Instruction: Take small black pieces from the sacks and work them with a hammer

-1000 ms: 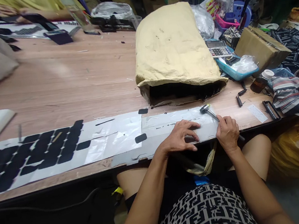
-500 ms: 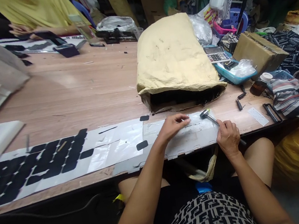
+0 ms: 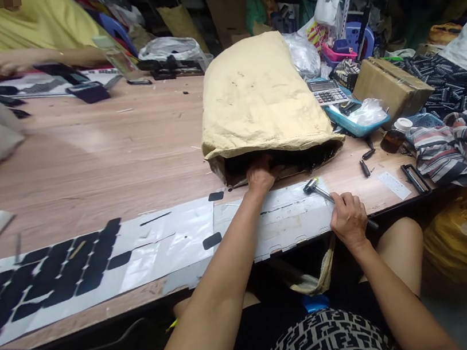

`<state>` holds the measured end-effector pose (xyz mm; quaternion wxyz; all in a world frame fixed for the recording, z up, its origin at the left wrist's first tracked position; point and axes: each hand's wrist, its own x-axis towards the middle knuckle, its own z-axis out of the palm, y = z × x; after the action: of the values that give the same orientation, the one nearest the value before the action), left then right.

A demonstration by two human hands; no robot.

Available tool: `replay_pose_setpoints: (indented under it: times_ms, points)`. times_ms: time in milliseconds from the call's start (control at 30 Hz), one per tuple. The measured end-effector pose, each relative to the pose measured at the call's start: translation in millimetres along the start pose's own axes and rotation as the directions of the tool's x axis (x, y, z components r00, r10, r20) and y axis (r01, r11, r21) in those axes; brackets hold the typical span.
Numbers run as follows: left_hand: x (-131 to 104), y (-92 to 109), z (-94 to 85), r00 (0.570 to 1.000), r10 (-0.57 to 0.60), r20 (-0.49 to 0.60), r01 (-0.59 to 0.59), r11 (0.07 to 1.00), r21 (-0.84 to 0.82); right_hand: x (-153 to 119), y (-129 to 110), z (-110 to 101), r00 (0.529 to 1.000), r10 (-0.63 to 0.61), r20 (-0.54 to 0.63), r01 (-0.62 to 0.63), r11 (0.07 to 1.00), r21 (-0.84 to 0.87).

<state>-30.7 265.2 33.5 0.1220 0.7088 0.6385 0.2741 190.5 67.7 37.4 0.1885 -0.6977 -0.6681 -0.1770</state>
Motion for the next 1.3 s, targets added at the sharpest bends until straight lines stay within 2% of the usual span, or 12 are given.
replay_pose_setpoints:
  times_ms: [200, 300, 400, 500, 567, 667, 767, 833, 933, 1067, 1200, 1300]
  points:
    - [-0.6, 15.9, -15.0, 0.989, -0.027, 0.144, 0.015, 0.996, 0.084, 0.2, 0.5, 0.2, 1.0, -0.002, -0.007, 0.002, 1.0, 0.011]
    - [2.2, 28.7, -16.7, 0.975, -0.132, 0.178, 0.104, 0.982, 0.155, 0.7, 0.5, -0.6, 1.0, 0.002, -0.01, -0.002, 1.0, 0.014]
    - [2.1, 38.2, -11.8, 0.963, -0.224, 0.148, 0.202, 0.968, 0.148, 0.7, 1.1, -0.8, 1.0, 0.0, -0.017, 0.0, 1.0, 0.002]
    - [-4.0, 39.7, -10.8, 0.975, -0.213, 0.056, 0.211, 0.976, 0.045, 0.1, 2.1, -0.3, 1.0, -0.011, -0.024, 0.011, 1.0, -0.01]
    - [-13.4, 35.6, -17.9, 0.978, -0.207, -0.012, 0.207, 0.978, -0.004, -0.5, 2.4, -0.1, 1.0, -0.016, -0.025, 0.016, 1.0, -0.011]
    - [-37.6, 25.0, -36.1, 0.99, -0.134, -0.037, 0.129, 0.985, -0.117, -0.9, 1.6, -0.6, 1.0, -0.006, -0.017, 0.006, 1.0, 0.0]
    - [-70.5, 14.7, -46.5, 0.997, 0.067, 0.042, -0.053, 0.959, -0.278, -0.3, 0.2, -2.1, 1.0, 0.01, -0.002, -0.01, 1.0, 0.018]
    - [-91.5, 10.2, -43.1, 0.981, 0.174, 0.083, -0.14, 0.939, -0.314, 0.8, 0.4, -3.4, 1.0, 0.014, 0.009, -0.014, 1.0, 0.028]
    - [-112.3, 7.9, -29.4, 0.967, 0.23, 0.105, -0.192, 0.939, -0.286, 3.5, 4.1, -5.9, 1.0, 0.005, 0.03, -0.007, 0.998, 0.059]
    - [-118.5, 10.1, -20.9, 0.967, 0.236, 0.101, -0.201, 0.941, -0.271, 5.0, 10.3, -13.0, 0.998, -0.003, 0.058, -0.008, 0.982, 0.19]
    - [-116.5, 13.6, -26.7, 0.956, 0.267, 0.125, -0.233, 0.943, -0.236, -1.3, 7.1, -26.2, 0.996, 0.04, 0.077, -0.067, 0.918, 0.39]
    - [-116.8, 14.7, -29.9, 0.953, 0.27, 0.138, -0.234, 0.945, -0.23, -7.2, 1.1, -37.2, 0.994, 0.028, 0.105, -0.08, 0.846, 0.527]
